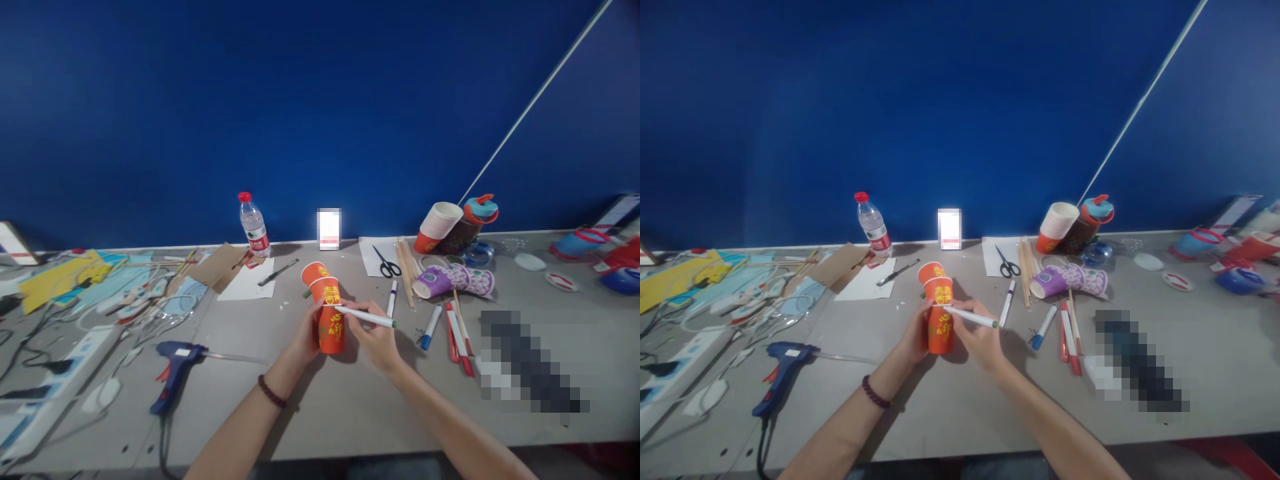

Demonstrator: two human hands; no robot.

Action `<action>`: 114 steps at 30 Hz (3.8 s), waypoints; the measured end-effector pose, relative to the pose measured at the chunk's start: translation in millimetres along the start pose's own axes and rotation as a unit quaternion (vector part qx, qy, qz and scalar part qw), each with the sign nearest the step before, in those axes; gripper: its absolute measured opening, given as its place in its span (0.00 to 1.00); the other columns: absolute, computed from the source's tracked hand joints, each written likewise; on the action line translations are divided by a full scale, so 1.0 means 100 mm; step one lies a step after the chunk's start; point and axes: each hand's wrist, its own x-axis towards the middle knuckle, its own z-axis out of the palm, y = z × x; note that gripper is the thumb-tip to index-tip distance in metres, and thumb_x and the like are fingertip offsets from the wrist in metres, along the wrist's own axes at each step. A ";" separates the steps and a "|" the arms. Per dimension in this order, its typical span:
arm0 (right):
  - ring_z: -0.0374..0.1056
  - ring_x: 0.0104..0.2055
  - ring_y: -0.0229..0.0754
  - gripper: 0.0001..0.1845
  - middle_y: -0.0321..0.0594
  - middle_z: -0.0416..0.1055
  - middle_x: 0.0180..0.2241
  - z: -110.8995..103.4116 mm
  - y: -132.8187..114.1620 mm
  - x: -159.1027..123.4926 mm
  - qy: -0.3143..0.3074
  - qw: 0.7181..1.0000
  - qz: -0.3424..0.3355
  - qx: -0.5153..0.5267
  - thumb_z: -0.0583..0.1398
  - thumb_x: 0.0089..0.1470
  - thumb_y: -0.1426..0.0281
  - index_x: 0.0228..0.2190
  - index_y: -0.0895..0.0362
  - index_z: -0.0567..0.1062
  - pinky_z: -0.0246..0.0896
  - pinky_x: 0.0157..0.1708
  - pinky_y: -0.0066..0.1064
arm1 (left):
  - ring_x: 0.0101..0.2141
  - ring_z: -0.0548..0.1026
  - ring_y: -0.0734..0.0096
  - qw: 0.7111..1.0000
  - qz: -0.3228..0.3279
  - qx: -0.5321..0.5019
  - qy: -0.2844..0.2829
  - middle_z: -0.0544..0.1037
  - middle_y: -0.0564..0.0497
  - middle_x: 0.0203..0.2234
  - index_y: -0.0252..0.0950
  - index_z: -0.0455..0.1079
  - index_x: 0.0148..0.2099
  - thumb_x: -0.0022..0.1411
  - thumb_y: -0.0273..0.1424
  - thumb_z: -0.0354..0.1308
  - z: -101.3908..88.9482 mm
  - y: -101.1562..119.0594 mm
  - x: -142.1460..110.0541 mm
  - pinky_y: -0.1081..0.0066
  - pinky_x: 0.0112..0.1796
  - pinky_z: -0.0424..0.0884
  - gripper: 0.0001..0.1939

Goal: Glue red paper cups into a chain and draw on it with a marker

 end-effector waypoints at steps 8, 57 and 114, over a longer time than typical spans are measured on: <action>0.75 0.46 0.50 0.06 0.45 0.78 0.41 0.00 -0.03 0.02 -0.002 1.000 -0.005 -0.004 0.61 0.55 0.65 0.35 0.53 0.73 0.69 0.47 0.44 | 0.34 0.78 0.63 1.000 0.005 0.014 0.004 0.81 0.45 0.33 0.31 0.75 0.38 0.53 0.35 0.63 0.00 0.00 0.00 0.68 0.38 0.70 0.13; 0.75 0.43 0.47 0.09 0.43 0.79 0.39 -0.01 0.00 0.05 0.018 0.993 0.067 0.091 0.63 0.54 0.61 0.33 0.53 0.72 0.69 0.40 0.37 | 0.31 0.78 0.65 1.000 0.016 0.017 -0.002 0.80 0.42 0.33 0.27 0.73 0.43 0.60 0.38 0.57 -0.02 0.00 0.03 0.69 0.35 0.72 0.18; 0.75 0.40 0.48 0.07 0.44 0.79 0.36 0.00 -0.04 0.06 0.026 0.997 0.060 0.044 0.61 0.53 0.63 0.31 0.53 0.71 0.70 0.33 0.35 | 0.30 0.77 0.64 0.999 0.015 0.034 0.003 0.81 0.42 0.32 0.26 0.74 0.42 0.57 0.39 0.58 0.00 0.02 0.00 0.70 0.33 0.69 0.19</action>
